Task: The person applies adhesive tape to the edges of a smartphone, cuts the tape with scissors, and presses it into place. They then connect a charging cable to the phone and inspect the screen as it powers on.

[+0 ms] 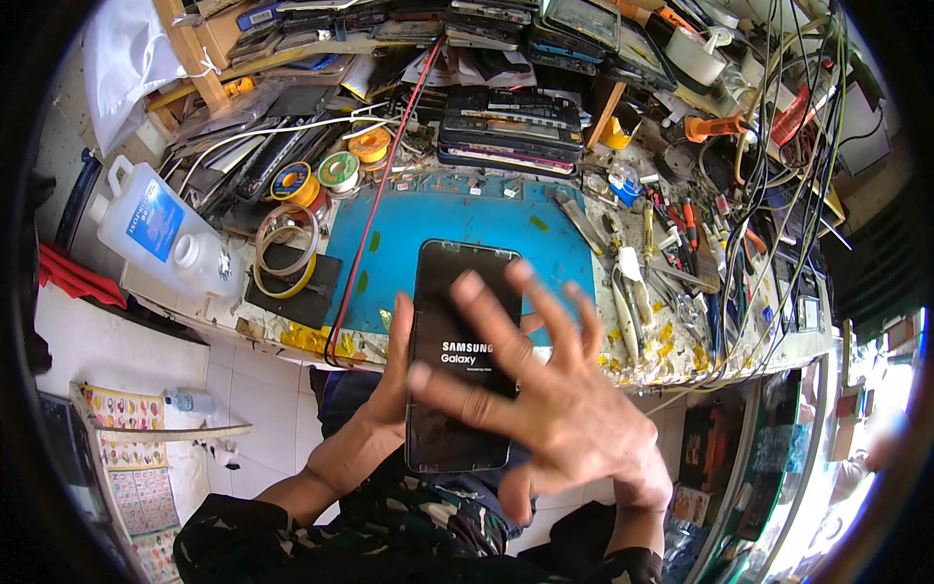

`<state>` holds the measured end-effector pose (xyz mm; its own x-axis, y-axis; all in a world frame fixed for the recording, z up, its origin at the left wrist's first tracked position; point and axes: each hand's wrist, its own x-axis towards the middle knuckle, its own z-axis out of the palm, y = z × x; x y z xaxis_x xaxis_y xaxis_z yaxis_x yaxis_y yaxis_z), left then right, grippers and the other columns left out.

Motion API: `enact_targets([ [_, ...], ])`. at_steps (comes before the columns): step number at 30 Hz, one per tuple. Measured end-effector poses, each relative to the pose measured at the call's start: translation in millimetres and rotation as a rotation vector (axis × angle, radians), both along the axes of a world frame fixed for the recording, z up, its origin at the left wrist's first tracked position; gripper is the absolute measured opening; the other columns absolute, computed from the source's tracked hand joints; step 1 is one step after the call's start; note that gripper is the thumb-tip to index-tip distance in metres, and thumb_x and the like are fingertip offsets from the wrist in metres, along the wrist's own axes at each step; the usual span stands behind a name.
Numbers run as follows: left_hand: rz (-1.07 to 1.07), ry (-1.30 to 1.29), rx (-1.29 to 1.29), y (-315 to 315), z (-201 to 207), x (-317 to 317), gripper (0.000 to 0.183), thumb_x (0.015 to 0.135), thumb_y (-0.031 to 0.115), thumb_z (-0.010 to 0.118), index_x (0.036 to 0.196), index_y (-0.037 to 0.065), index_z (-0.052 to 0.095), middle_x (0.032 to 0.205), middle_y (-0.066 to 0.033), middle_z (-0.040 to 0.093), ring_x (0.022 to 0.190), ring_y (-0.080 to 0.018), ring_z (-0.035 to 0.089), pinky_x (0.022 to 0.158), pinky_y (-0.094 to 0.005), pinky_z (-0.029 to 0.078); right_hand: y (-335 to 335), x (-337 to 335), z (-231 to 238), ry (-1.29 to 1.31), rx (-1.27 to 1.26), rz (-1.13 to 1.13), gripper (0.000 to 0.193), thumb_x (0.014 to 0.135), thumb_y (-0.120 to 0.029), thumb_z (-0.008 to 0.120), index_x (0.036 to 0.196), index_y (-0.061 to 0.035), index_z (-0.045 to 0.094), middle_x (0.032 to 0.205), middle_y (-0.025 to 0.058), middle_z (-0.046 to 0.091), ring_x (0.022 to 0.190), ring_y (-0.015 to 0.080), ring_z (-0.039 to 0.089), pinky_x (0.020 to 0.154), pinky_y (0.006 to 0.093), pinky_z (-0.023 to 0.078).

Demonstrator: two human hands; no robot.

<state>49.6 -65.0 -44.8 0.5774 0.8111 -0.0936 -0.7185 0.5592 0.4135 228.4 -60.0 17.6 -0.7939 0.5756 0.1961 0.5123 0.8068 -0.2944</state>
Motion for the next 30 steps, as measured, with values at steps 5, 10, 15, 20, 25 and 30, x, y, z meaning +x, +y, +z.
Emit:
enact_targets([
  [5, -0.017, 0.030, 0.025, 3.6, 0.2, -1.9, 0.093, 0.089, 0.079, 0.016, 0.151, 0.011, 0.030, 0.148, -0.0142, 0.042, 0.133, -0.0274, 0.046, 0.109, -0.0435, 0.043, -9.3, -5.3, -3.1, -0.065, 0.134, 0.205, 0.103, 0.068, -0.094, 0.002, 0.128, -0.0374, 0.065, 0.156, 0.0245, 0.026, 0.143, 0.0483, 0.017, 0.109, 0.0660, 0.005],
  [10, 0.020, -0.050, -0.009, 1.2, -3.1, 0.1, 0.092, 0.090, 0.078, 0.016, 0.150, 0.010, 0.032, 0.145, -0.0136, 0.046, 0.128, -0.0267, 0.052, 0.105, -0.0418, 0.047, -3.9, -1.1, -1.4, 0.027, 0.017, -0.108, 0.107, 0.067, -0.094, 0.001, 0.130, -0.0335, 0.064, 0.155, 0.0273, 0.026, 0.141, 0.0510, 0.022, 0.109, 0.0661, 0.012],
  [15, 0.027, -0.094, 0.166, 9.4, -11.6, -0.5, 0.098, 0.090, 0.078, 0.018, 0.147, 0.000, 0.033, 0.125, -0.0145, 0.058, 0.117, -0.0262, 0.058, 0.105, -0.0407, 0.047, -18.3, -2.0, -4.3, 0.128, -0.009, 0.208, 0.057, 0.084, -0.069, 0.047, 0.122, -0.0311, 0.068, 0.153, 0.0131, 0.038, 0.140, 0.0373, 0.031, 0.107, 0.0600, 0.020],
  [20, 0.020, -0.217, 0.063, 8.7, -12.4, -1.2, 0.102, 0.089, 0.080, 0.020, 0.145, -0.004, 0.035, 0.117, -0.0149, 0.060, 0.111, -0.0257, 0.060, 0.103, -0.0449, 0.049, -22.5, 8.5, -3.9, 0.686, -0.181, 0.096, 0.013, 0.084, -0.024, 0.074, 0.092, -0.0142, 0.076, 0.092, 0.0019, 0.074, 0.096, 0.0197, 0.068, 0.089, 0.0382, 0.046],
  [25, 0.038, -0.250, -0.012, 1.8, -0.3, -4.9, 0.095, 0.089, 0.079, 0.020, 0.145, 0.003, 0.037, 0.129, -0.0165, 0.056, 0.119, -0.0279, 0.058, 0.101, -0.0492, 0.050, -8.4, 5.5, -12.8, 0.458, 0.217, -0.261, 0.049, 0.090, -0.062, 0.043, 0.111, -0.0286, 0.073, 0.124, 0.0084, 0.062, 0.106, 0.0267, 0.053, 0.092, 0.0436, 0.042],
  [30, 0.081, -0.033, -0.033, -5.4, 14.7, -4.0, 0.090, 0.091, 0.078, 0.018, 0.149, 0.010, 0.033, 0.140, -0.0169, 0.049, 0.124, -0.0312, 0.055, 0.102, -0.0487, 0.050, -23.8, -2.6, -6.9, -0.104, 0.194, -0.008, 0.071, 0.078, -0.085, 0.019, 0.131, -0.0535, 0.055, 0.157, 0.0069, 0.032, 0.138, 0.0349, 0.030, 0.108, 0.0597, 0.016],
])
